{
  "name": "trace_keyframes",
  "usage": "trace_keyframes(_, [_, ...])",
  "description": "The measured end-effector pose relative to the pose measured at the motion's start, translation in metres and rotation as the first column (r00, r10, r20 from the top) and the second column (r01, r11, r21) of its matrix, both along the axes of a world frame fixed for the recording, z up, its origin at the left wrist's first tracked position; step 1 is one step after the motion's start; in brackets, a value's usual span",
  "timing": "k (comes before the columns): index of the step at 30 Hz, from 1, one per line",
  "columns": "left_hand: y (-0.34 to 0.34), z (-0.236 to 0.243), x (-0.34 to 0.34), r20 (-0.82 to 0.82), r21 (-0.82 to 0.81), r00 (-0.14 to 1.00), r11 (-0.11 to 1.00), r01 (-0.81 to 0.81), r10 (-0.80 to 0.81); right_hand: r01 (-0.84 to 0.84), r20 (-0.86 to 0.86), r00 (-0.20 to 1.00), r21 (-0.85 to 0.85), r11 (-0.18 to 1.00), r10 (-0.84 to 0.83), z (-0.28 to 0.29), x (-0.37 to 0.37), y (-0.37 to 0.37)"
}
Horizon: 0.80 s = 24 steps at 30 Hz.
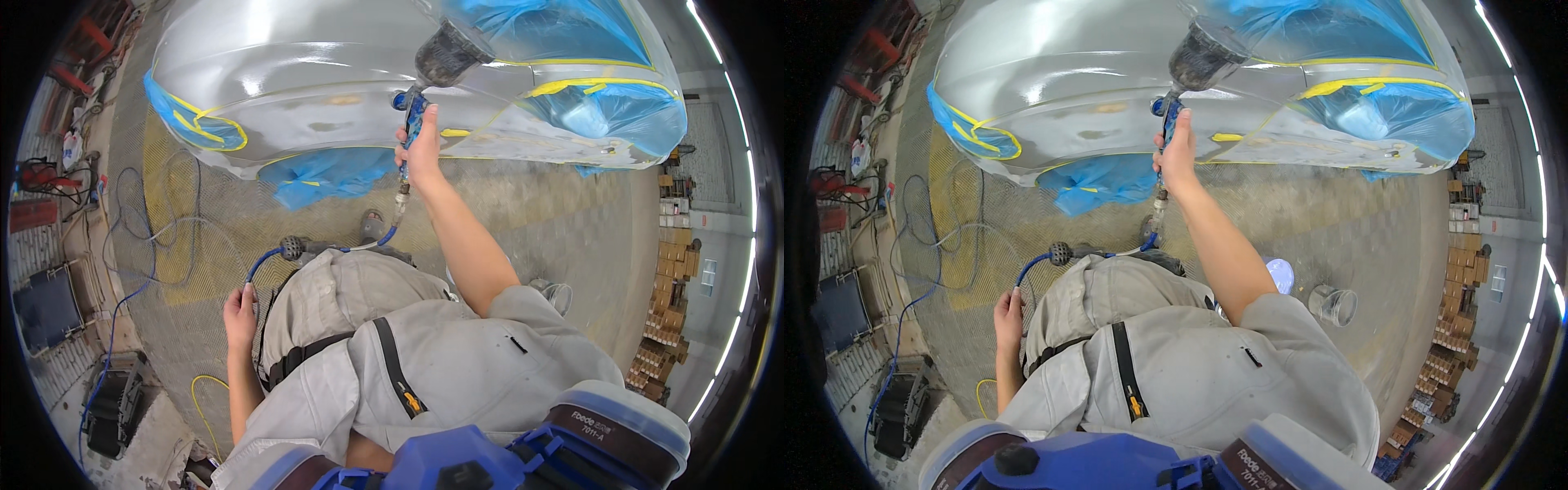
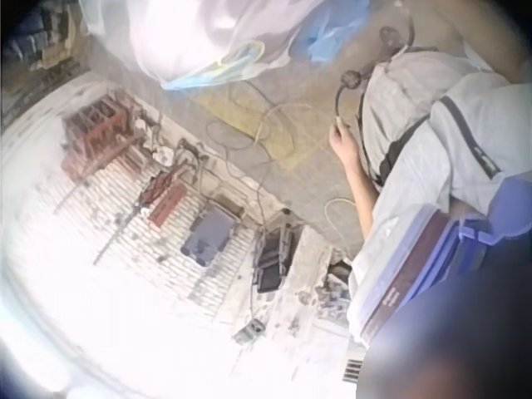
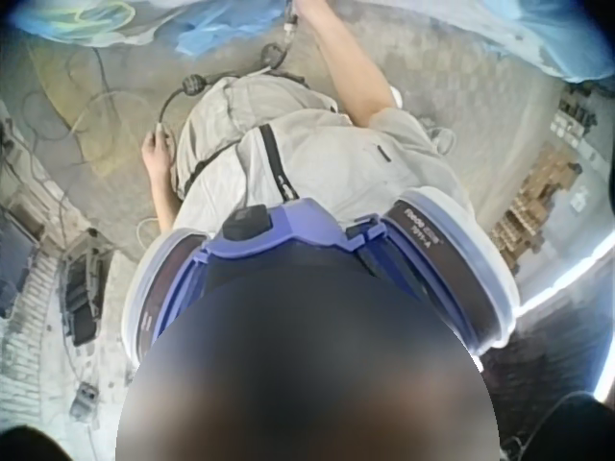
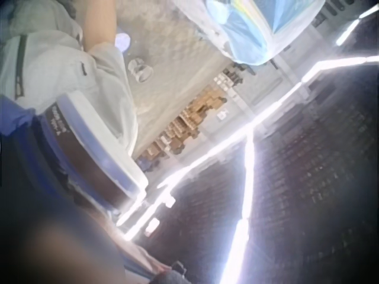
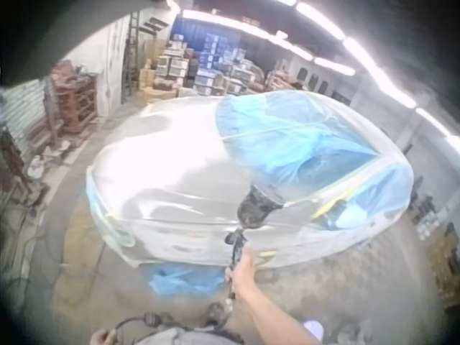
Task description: The person uses a spray gun to apply gray paint to a car hood that is masked with blue plastic and yellow tape. The person moves the spray gun in steady horizontal passes across the hood surface, covering the entire area.
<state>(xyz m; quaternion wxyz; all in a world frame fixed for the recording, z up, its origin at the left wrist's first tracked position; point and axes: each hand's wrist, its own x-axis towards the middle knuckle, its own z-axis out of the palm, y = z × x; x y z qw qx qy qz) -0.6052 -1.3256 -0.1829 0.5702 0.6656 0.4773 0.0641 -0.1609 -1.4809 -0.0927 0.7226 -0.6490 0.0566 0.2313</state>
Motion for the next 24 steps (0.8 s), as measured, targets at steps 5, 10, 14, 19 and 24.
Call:
trace_keyframes(5, [0.011,0.001,-0.017,-0.024,-0.012,0.999,0.999,-0.047,0.047,-0.077,0.009,0.997,0.01,0.997,0.077,-0.005,-0.014,0.023])
trace_keyframes(10, [0.012,0.003,-0.03,-0.086,-0.068,0.989,0.99,-0.127,0.121,-0.141,0.011,0.99,-0.015,0.99,0.141,-0.008,-0.025,0.045])
trace_keyframes(14, [0.012,-0.001,-0.042,-0.021,-0.045,0.988,0.987,-0.152,0.151,-0.163,0.003,0.987,-0.032,0.986,0.163,-0.012,-0.037,0.064])
trace_keyframes(19, [0.016,0.005,-0.061,-0.081,-0.092,0.975,0.973,-0.212,0.205,-0.22,-0.022,0.975,-0.029,0.975,0.22,-0.023,-0.05,0.09])
trace_keyframes(24, [0.021,0.019,-0.081,-0.109,-0.091,0.958,0.958,-0.274,0.263,-0.259,-0.004,0.966,0.009,0.966,0.259,-0.032,-0.068,0.119])
